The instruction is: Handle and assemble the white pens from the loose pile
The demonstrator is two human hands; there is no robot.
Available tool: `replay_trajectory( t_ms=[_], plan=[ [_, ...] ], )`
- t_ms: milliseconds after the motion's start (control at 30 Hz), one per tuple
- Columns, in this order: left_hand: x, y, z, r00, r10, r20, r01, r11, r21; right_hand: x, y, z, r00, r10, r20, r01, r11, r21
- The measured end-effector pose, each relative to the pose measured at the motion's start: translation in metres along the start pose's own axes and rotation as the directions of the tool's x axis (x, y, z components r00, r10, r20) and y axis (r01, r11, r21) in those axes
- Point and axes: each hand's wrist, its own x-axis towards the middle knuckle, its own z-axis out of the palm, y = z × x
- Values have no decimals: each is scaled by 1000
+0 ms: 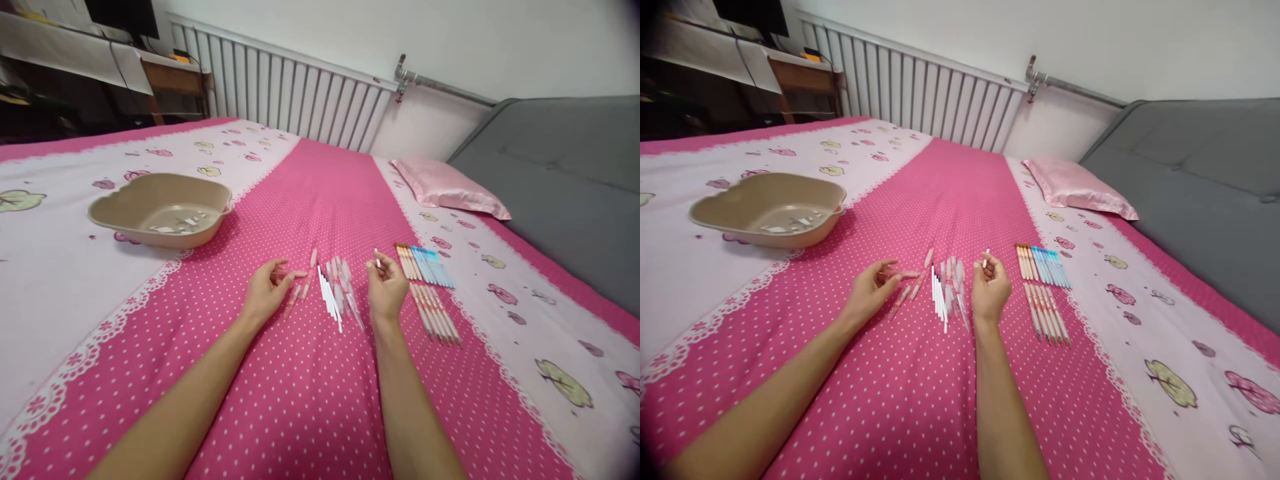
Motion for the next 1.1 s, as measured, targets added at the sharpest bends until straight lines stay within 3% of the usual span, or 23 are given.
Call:
replay_trajectory(
  t_ms=[100,167,267,367,433,500,567,633,733,867,1100],
  plan=[
    [-2,1,-1,986,159,-43,-137,938,317,-1,-2,-1,998,-39,-46,38,999,-26],
    [-3,2,-2,976,214,-44,-175,885,431,-2,-6,-2,992,-90,-86,84,994,-71],
    [-4,3,-1,969,246,-36,-201,862,465,-3,-16,-4,960,-222,-174,191,965,-179],
    [-3,1,0,962,269,-47,-219,864,453,-3,-23,-7,941,-259,-217,232,962,-141],
    [-3,-1,0,960,274,-59,-221,869,442,-5,-25,-8,971,-215,-107,199,970,-141],
    [-2,-3,0,959,274,-69,-220,879,423,-8,-25,-7,979,-165,122,195,935,-297],
    [-1,-5,0,959,272,-74,-223,892,394,-12,-24,-6,938,-70,339,245,825,-509],
    [-1,-8,0,960,268,-82,-221,904,366,-17,-24,-3,887,58,458,292,699,-653],
    [-1,-9,-1,959,268,-95,-222,914,339,-25,-27,0,843,207,497,313,563,-765],
    [-1,-9,-1,961,256,-105,-212,924,318,-32,-33,4,811,319,490,332,438,-835],
    [-2,-7,-2,955,279,-103,-230,913,338,-34,-30,8,792,338,509,324,473,-819]
  ],
)
